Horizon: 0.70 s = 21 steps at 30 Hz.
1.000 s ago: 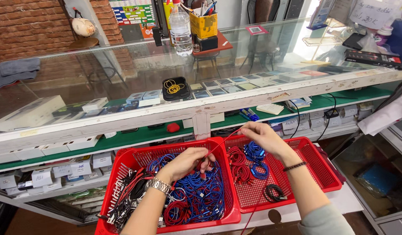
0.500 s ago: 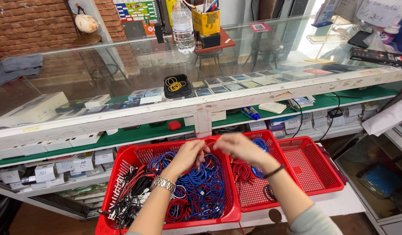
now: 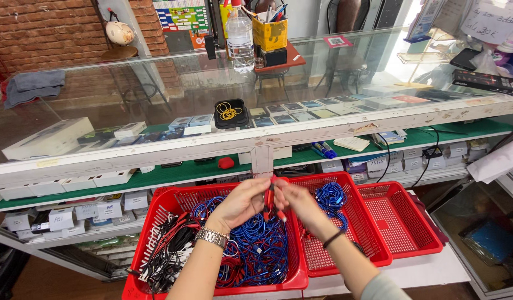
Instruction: The person picks charging cables one at a time from a red basket of tangled red, blue, black and white cables and winds each cable into a tight coil by hand, then places the finished coil into an adjacent basket section. They repeat this coiling and sorting process continuously across the episode.
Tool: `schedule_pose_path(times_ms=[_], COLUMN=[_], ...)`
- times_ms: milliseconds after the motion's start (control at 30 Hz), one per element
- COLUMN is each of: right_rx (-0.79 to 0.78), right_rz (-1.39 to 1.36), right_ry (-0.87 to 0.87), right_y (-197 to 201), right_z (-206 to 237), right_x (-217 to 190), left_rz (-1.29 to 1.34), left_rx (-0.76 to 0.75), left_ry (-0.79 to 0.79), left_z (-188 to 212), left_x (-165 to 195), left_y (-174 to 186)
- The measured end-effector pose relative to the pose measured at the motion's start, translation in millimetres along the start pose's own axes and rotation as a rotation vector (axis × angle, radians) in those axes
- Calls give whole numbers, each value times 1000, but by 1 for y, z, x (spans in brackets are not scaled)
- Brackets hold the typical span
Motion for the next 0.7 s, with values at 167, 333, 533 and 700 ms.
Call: schedule_pose_path(times_ms=[167,333,533,700], right_rx=[-297,-72,180,-166], right_rz=[393,558,254,279], right_ry=[-160,37,26,-101], right_y=[-19,36,38,-26], right_z=[28,8,-4,24], right_x=[15,-51,-33,15], left_rz=[-614,-637,-121,-305], left_rx=[282,128,5,352], left_ry=[-29,199,54,-39], left_z=[-16,-12,-2,-20], left_x=[-4,-15,-8,4], left_y=[31,47,27,13])
Point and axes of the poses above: each hand's wrist, its own z-axis away from the middle knuckle, its own y-axis out of the back of the hand, x = y × z, the point moved 1 cm from there along -z, towards the middle knuckle, and after that the axes turned 5 degrees about -y, right-handed, at the moved point
